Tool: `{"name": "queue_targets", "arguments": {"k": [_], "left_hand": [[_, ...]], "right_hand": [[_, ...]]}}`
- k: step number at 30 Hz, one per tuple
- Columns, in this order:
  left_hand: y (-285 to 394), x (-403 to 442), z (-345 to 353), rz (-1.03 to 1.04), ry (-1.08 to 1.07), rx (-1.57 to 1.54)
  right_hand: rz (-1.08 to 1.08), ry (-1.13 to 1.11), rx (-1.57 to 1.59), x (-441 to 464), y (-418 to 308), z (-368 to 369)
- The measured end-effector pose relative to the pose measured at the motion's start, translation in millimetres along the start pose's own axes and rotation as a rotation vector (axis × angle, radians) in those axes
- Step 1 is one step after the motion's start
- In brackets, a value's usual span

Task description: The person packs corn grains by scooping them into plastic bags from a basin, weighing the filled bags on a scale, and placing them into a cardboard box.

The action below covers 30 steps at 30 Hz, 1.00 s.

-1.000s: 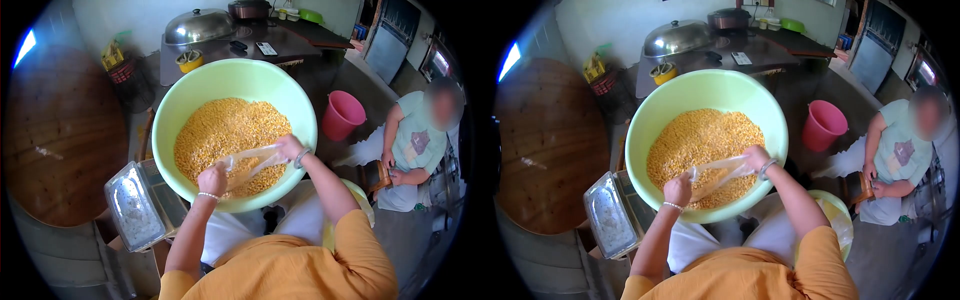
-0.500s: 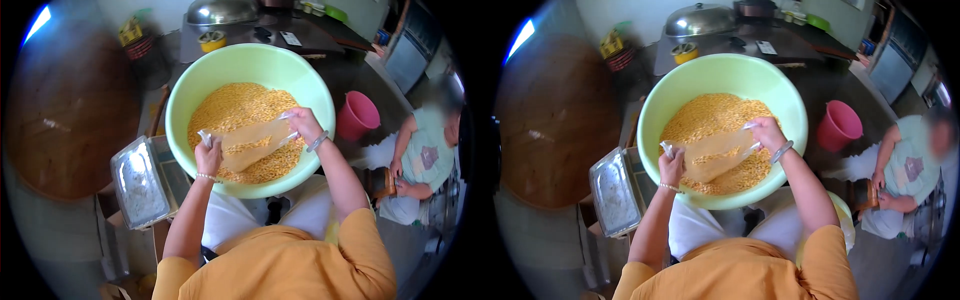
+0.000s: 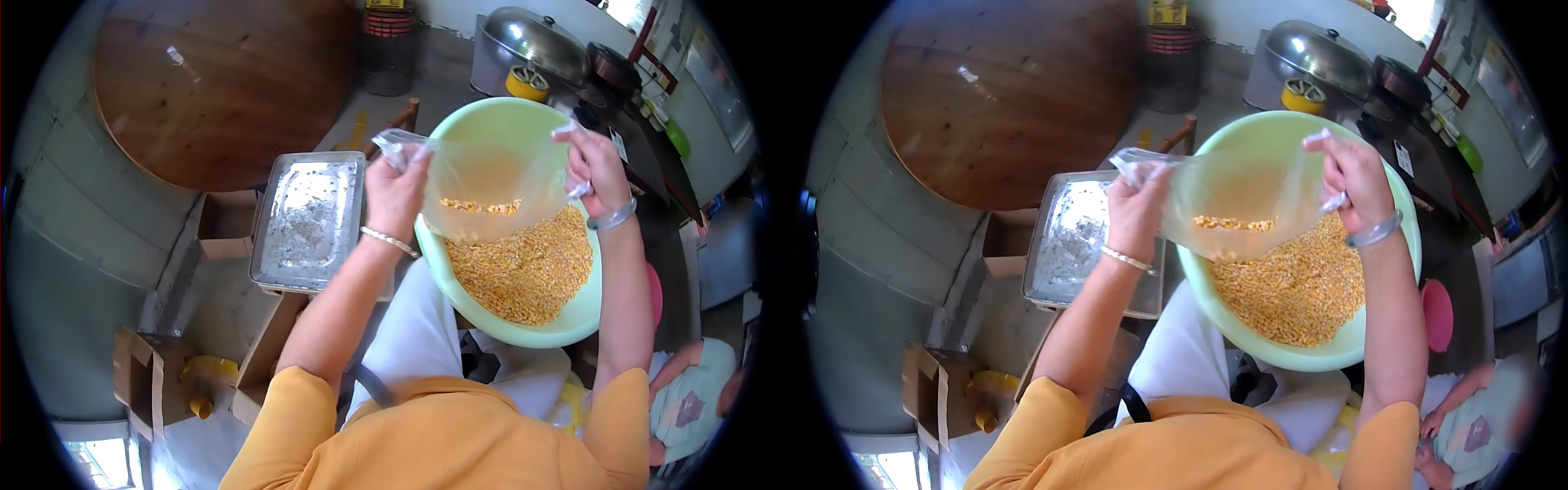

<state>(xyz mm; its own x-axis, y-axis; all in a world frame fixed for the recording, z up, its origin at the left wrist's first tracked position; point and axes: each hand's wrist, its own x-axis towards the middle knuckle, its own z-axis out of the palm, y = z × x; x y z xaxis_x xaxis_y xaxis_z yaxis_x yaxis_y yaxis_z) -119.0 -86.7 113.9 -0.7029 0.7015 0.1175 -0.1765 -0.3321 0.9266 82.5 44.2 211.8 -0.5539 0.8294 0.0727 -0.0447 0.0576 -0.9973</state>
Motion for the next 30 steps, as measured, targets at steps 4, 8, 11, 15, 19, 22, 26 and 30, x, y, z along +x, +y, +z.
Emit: {"name": "queue_targets", "arguments": {"k": [4, 8, 11, 15, 19, 22, 26, 30], "left_hand": [[35, 19, -55, 0.091, 0.126, -0.049], [43, 37, -119, 0.155, 0.271, 0.064], [30, 48, -170, 0.199, 0.363, 0.132], [4, 52, -234, 0.193, 0.489, 0.381], [-31, 47, -280, -0.026, 0.520, 0.600], [-25, 28, -282, 0.112, 0.588, 0.861], [26, -4, -240, 0.799, 0.470, 1.166], [21, 7, -212, 0.901, -0.105, 1.434]], "right_hand": [[-0.013, -0.173, 0.014, 47, -4, 58], [0.160, -0.329, 0.090, 77, 20, 128], [0.250, -0.366, 0.108, 82, 50, 176], [0.341, -0.371, 0.042, 73, 100, 223], [0.446, -0.327, 0.062, 70, 155, 249], [0.323, -0.302, -0.136, 69, 163, 248], [-0.518, -0.133, -0.709, 70, 153, 244], [-1.135, -0.575, -0.799, 42, 121, 268]]}}
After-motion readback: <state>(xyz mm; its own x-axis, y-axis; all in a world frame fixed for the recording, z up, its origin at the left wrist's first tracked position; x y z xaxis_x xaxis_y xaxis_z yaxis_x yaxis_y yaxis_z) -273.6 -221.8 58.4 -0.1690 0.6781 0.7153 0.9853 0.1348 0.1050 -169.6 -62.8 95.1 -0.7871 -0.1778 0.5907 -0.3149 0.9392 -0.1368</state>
